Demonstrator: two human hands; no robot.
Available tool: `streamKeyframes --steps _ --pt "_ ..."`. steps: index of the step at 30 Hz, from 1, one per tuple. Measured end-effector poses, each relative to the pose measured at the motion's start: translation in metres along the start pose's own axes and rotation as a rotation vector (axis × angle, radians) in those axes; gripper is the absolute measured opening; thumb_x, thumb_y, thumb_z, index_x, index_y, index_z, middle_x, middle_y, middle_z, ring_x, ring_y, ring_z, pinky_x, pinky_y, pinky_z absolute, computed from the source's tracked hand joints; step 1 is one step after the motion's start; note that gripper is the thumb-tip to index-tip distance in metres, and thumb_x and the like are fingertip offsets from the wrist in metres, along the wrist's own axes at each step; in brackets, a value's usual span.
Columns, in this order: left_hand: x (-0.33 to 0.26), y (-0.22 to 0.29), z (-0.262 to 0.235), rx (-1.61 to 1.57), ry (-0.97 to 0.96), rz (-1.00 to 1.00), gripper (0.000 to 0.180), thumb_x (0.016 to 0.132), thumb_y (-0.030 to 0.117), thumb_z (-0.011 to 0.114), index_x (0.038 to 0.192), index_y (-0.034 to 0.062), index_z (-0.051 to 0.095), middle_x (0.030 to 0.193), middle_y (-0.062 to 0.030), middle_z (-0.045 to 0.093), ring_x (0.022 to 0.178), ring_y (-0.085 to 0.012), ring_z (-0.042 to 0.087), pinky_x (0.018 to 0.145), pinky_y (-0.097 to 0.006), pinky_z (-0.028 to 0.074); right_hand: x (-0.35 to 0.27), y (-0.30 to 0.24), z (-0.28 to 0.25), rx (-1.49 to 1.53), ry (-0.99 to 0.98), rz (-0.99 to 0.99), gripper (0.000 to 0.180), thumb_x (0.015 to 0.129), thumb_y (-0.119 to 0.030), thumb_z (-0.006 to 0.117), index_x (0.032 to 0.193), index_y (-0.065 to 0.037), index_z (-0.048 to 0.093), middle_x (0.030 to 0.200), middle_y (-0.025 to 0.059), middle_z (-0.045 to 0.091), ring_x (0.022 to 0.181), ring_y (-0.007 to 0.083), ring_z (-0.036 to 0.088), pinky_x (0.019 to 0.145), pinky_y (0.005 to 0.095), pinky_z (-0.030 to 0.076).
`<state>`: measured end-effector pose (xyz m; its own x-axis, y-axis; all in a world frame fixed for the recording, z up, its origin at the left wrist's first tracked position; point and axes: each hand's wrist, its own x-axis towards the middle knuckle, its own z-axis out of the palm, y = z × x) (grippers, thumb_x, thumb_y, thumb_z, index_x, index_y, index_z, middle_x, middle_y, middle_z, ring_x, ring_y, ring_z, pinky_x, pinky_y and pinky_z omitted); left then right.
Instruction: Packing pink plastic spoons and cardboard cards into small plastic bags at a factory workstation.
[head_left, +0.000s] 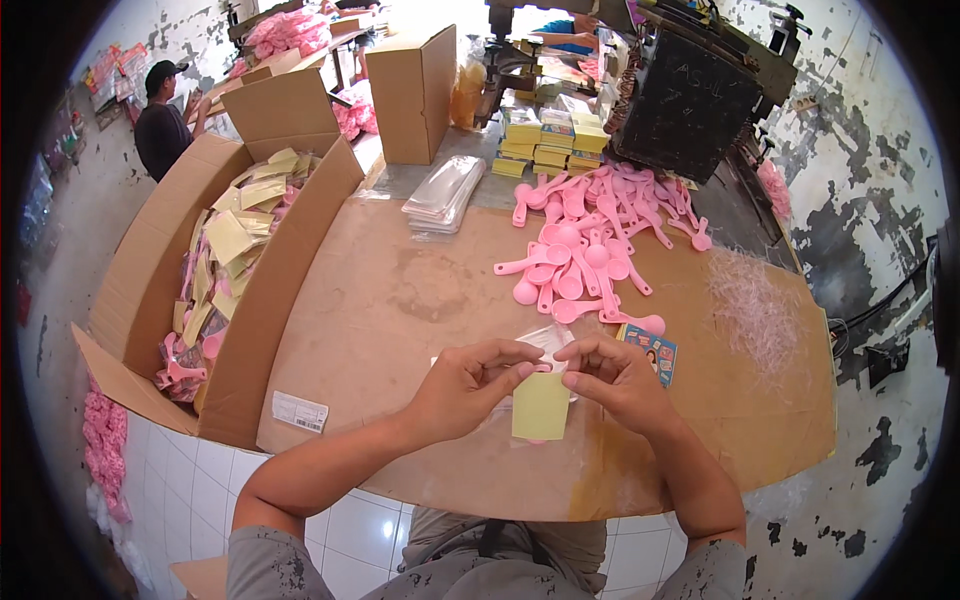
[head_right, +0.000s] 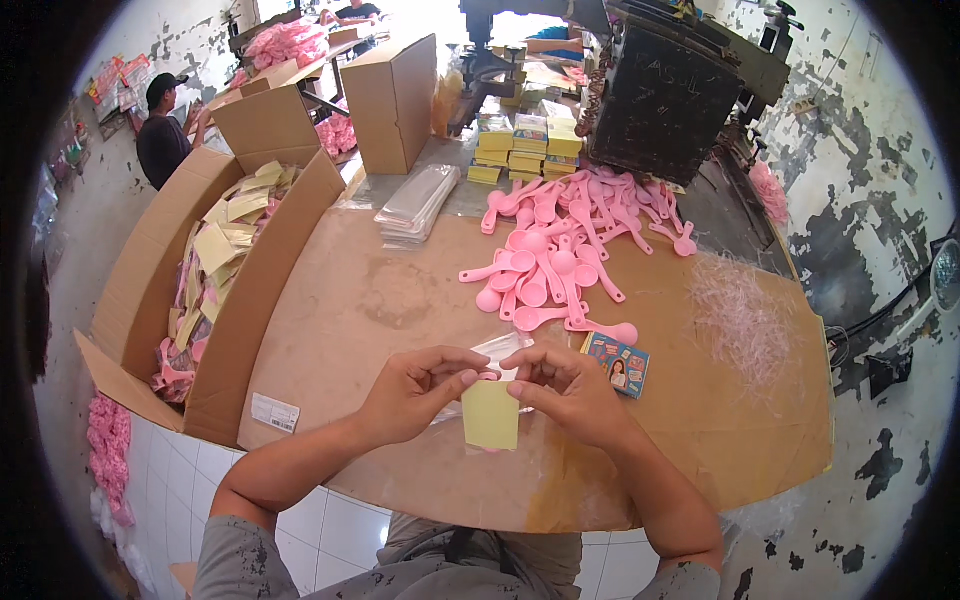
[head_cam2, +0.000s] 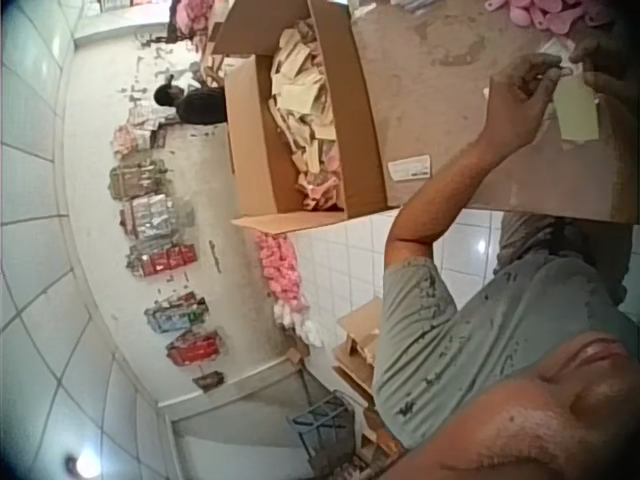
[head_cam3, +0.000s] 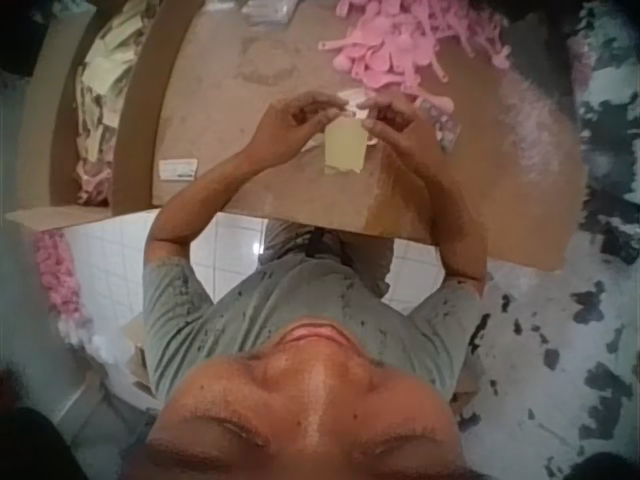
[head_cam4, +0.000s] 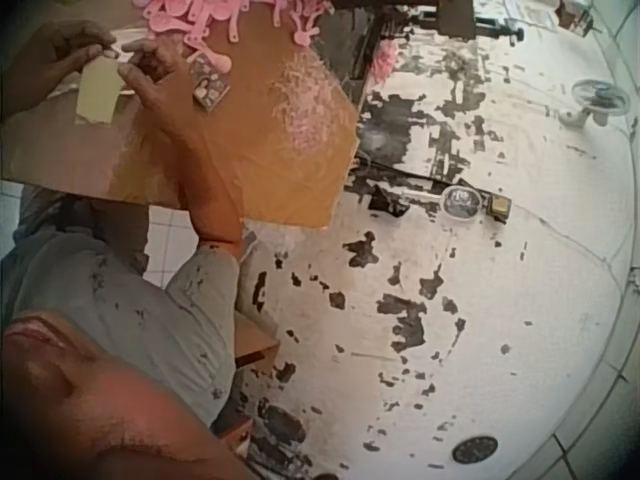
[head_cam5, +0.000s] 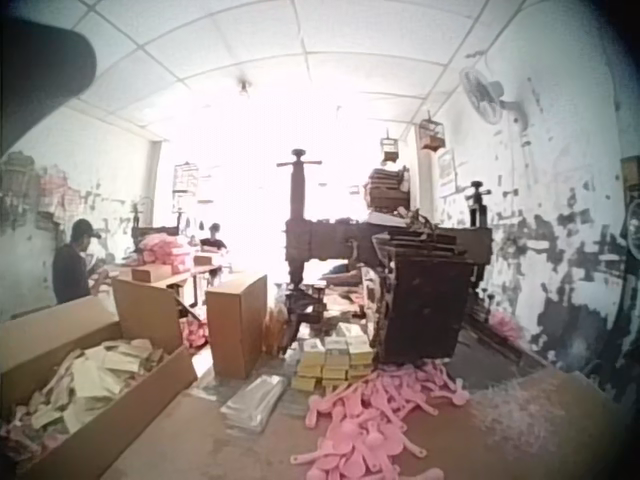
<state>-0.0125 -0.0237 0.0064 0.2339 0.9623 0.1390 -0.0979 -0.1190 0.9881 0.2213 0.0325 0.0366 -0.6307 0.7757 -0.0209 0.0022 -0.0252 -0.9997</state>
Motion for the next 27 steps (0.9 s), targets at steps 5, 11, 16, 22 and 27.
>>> streamKeyframes --steps 5,11,16,22,27 --pt "0.002 0.000 0.001 -0.099 0.014 -0.007 0.026 0.102 0.001 0.060 0.127 -0.0049 0.064 0.112 -0.0128 0.073 0.105 -0.0158 0.070 0.090 -0.029 0.058 0.001 0.016 -0.010 -0.008 0.058 -0.016 0.017 0.093 0.000 0.071 0.111 0.000 0.071 0.094 -0.0011 0.063 0.086 0.0070 0.061 0.078 0.0231 0.049" --pt "0.003 0.004 -0.011 0.329 -0.066 0.202 0.023 0.100 0.001 0.064 0.120 0.0022 0.073 0.105 -0.0110 0.077 0.103 -0.0119 0.071 0.089 -0.030 0.058 0.003 0.027 -0.022 -0.031 -0.027 -0.188 0.016 0.094 0.000 0.069 0.110 0.000 0.073 0.104 0.0019 0.067 0.097 0.0088 0.064 0.083 0.0243 0.050" --pt "0.005 0.002 -0.014 0.268 -0.136 0.225 0.025 0.099 0.002 0.064 0.123 0.0021 0.072 0.113 -0.0115 0.075 0.104 -0.0152 0.071 0.088 -0.030 0.058 0.004 0.020 -0.032 -0.164 -0.066 -0.175 0.018 0.092 0.003 0.068 0.108 0.000 0.076 0.103 0.0026 0.067 0.096 0.0093 0.062 0.085 0.0245 0.048" --pt "0.005 -0.002 -0.015 0.036 -0.143 0.008 0.027 0.102 0.006 0.062 0.127 -0.0002 0.069 0.118 -0.0109 0.073 0.101 -0.0148 0.071 0.089 -0.030 0.058 0.001 0.014 -0.026 -0.199 -0.026 -0.131 0.015 0.093 -0.003 0.071 0.107 0.000 0.076 0.104 0.0039 0.067 0.090 0.0096 0.064 0.077 0.0246 0.051" --pt "0.006 -0.007 -0.009 0.020 -0.101 -0.087 0.026 0.103 0.010 0.062 0.126 -0.0002 0.070 0.106 -0.0062 0.075 0.088 -0.0084 0.068 0.082 -0.025 0.057 0.004 0.022 -0.029 -0.216 -0.039 -0.144 0.019 0.093 -0.005 0.072 0.111 0.000 0.073 0.105 0.0030 0.066 0.090 0.0090 0.064 0.076 0.0247 0.052"
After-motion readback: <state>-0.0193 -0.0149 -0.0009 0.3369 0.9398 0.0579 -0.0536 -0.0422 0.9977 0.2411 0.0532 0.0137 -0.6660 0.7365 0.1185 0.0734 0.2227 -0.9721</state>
